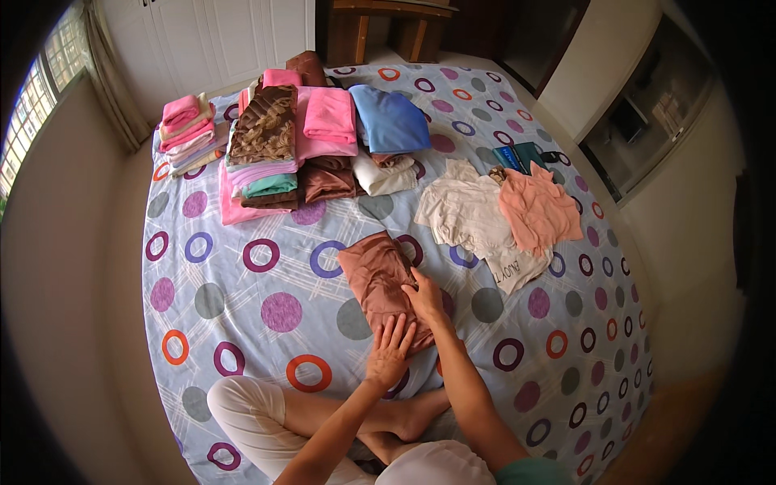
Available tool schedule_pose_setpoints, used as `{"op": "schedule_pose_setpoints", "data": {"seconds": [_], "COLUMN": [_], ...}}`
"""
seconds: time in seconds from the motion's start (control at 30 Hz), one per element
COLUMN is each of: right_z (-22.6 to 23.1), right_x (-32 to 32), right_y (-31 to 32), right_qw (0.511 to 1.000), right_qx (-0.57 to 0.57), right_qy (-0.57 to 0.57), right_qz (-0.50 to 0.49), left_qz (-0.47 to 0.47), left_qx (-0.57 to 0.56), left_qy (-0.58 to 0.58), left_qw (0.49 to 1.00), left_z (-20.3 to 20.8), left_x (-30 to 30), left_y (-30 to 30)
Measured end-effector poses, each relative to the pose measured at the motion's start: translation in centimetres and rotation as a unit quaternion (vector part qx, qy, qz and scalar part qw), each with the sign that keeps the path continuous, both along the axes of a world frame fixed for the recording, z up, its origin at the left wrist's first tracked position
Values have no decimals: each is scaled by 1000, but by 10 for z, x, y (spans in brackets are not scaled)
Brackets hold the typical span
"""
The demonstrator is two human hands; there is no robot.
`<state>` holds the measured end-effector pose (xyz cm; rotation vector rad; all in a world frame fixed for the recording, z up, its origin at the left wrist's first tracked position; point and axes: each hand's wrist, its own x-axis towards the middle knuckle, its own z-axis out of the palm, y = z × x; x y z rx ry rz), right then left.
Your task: The person folds several garments one at a time, including a brown patterned item and a pink shirt, before placing them onto an existing stack of folded laundry on a bed.
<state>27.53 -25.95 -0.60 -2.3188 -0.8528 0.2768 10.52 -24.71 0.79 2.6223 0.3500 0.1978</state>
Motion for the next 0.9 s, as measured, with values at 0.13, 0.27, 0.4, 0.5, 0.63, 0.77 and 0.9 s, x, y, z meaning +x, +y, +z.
{"op": "schedule_pose_setpoints", "data": {"seconds": [0.13,0.27,0.4,0.5,0.63,0.77,0.9], "right_z": [-4,-6,20,31,37,16,8], "right_x": [0,2,-12,-20,-27,-19,-25], "right_y": [2,7,35,59,101,131,141], "right_qw": [999,993,983,971,969,948,923], "right_qx": [-40,-51,12,44,26,-31,-79], "right_qy": [-24,-107,-177,-172,-123,-195,-268], "right_qz": [-18,-17,56,158,213,250,264], "left_qz": [-9,-25,-9,-3,22,9,28], "left_qx": [36,76,119,123,89,130,131], "left_qy": [1,14,70,109,62,88,124], "left_qw": [999,997,990,986,994,988,983], "left_z": [-15,-20,-29,-32,-40,-40,-44], "left_x": [6,14,19,24,26,31,33], "left_y": [-3,-7,-9,-14,-20,-24,-27]}}
